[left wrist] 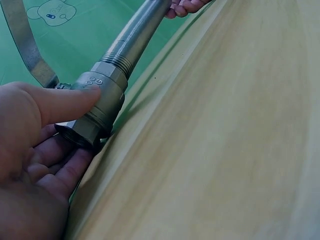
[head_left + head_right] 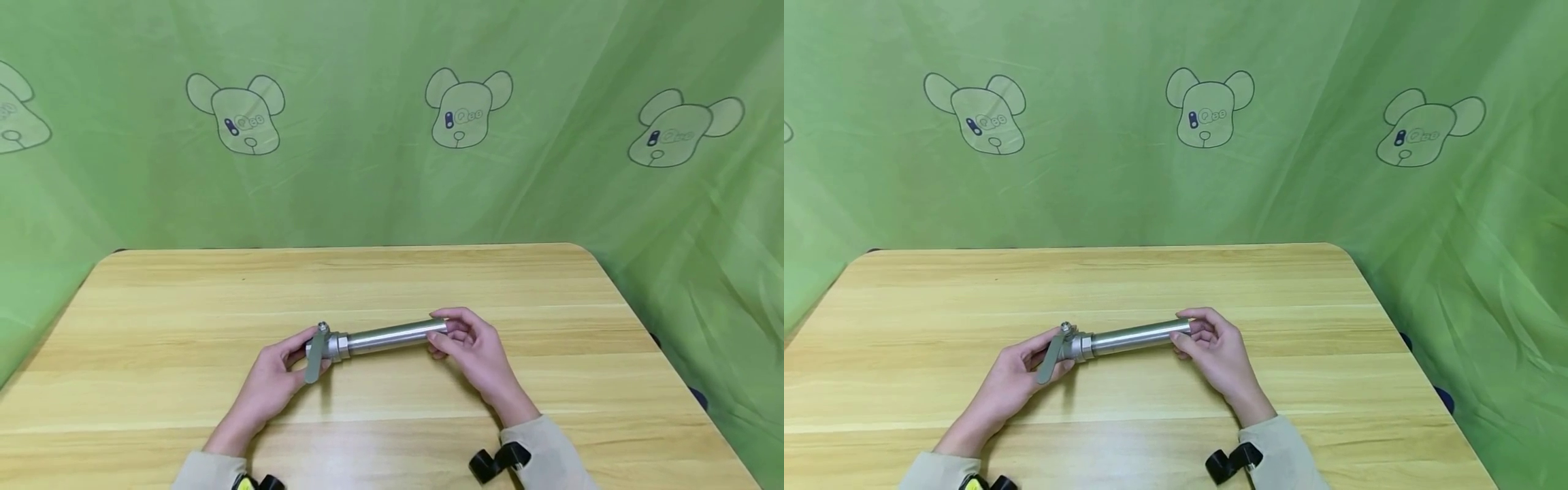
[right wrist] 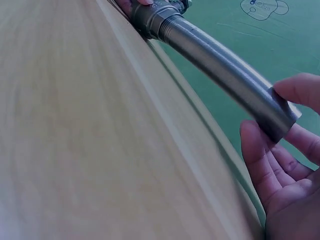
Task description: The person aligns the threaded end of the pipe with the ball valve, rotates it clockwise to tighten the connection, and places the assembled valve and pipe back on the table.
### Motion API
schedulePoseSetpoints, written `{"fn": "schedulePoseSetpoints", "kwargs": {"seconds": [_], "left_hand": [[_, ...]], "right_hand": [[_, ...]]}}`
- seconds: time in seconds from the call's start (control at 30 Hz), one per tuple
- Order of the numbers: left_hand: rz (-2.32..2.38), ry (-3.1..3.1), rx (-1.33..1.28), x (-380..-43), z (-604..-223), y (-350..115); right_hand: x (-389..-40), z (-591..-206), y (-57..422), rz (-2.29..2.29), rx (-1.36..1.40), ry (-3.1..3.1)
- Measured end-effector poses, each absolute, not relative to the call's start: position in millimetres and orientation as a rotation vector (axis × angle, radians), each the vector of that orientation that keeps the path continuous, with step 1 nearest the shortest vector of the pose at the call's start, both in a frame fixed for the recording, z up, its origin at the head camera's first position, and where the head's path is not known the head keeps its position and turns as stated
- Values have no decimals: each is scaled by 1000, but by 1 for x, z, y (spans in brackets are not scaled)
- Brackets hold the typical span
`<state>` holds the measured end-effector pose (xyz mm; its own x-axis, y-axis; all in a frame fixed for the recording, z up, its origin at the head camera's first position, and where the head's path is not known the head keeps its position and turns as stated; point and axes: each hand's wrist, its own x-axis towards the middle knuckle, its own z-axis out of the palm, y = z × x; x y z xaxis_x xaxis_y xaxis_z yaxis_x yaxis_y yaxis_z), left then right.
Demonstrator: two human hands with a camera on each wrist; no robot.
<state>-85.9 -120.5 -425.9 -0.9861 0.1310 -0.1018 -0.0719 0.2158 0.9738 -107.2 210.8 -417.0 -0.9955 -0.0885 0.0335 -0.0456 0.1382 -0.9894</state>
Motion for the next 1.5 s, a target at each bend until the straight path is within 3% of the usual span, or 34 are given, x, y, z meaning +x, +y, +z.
{"fn": "schedulePoseSetpoints", "kwargs": {"seconds": [0.5, 0.87, 1.5], "left_hand": [[1883, 2300, 51, -89, -424, -119], [1891, 2307, 12, -86, -426, -122], [1898, 2290, -7, -84, -427, -121]], "right_hand": [[-109, -416, 214, -1960, 7, 2339], [-109, -416, 212, -1982, -164, 2325], [-108, -418, 211, -1868, 27, 2461]]}}
